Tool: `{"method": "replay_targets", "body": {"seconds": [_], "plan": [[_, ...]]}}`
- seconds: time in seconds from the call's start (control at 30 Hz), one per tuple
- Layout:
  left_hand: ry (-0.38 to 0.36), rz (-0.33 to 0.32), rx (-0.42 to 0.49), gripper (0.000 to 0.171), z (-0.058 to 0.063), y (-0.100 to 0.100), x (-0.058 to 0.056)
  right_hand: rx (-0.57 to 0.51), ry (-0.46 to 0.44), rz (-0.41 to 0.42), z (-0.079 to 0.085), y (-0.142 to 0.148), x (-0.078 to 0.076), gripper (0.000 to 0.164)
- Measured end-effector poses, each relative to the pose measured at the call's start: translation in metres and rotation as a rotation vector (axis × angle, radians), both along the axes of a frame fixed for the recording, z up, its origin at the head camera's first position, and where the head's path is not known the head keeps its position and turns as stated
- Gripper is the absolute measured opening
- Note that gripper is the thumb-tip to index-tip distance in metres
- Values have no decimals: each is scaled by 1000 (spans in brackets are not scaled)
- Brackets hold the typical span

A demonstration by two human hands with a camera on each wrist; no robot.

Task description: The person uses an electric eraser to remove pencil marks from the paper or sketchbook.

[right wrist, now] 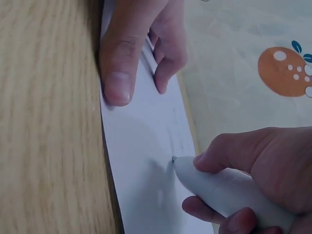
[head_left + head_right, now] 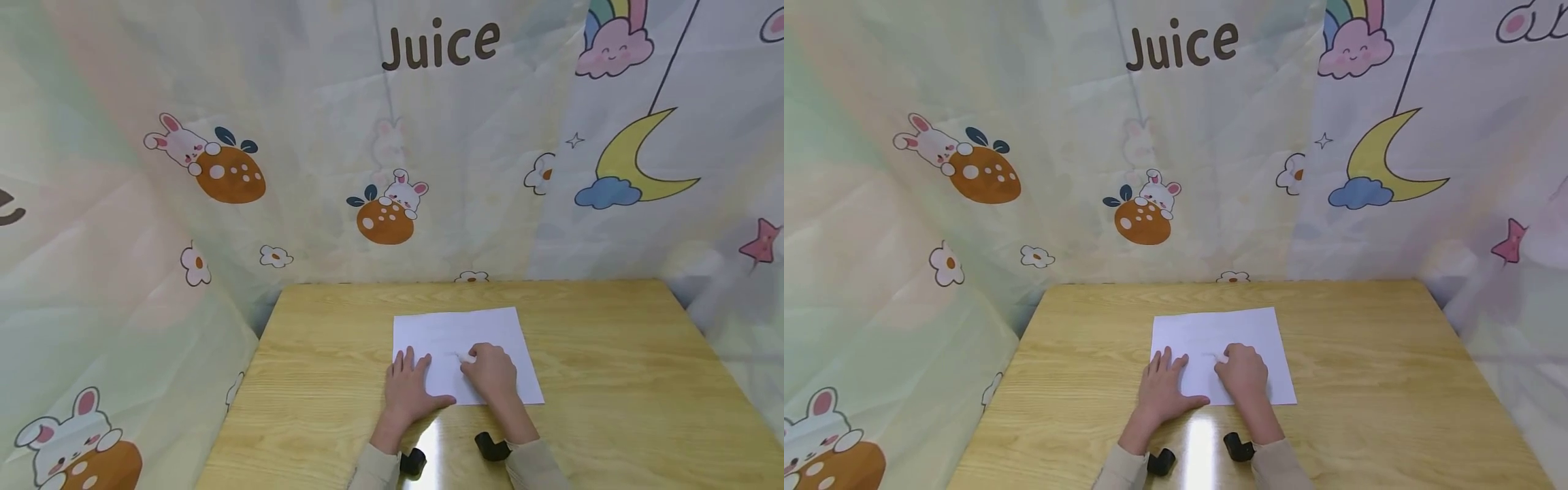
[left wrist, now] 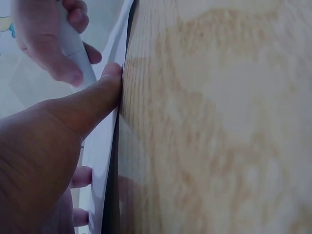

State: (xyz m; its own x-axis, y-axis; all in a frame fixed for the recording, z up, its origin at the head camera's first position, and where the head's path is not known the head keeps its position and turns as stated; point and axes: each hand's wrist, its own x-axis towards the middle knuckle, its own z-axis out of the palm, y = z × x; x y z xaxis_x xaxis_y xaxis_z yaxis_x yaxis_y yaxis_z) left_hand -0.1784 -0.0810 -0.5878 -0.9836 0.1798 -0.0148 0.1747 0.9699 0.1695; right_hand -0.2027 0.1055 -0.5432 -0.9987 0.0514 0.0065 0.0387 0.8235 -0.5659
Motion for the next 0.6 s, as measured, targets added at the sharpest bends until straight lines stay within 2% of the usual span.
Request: {"method": "replay_targets", "body": {"seconds": [0.43,0.6], "plan": [[-31,14,-3,105,0,1,-3,19,-31,23,7,0,-8,25],[-20,11,-5,105,1,0,-3,20,-53,23,7,1,-5,24]]}}
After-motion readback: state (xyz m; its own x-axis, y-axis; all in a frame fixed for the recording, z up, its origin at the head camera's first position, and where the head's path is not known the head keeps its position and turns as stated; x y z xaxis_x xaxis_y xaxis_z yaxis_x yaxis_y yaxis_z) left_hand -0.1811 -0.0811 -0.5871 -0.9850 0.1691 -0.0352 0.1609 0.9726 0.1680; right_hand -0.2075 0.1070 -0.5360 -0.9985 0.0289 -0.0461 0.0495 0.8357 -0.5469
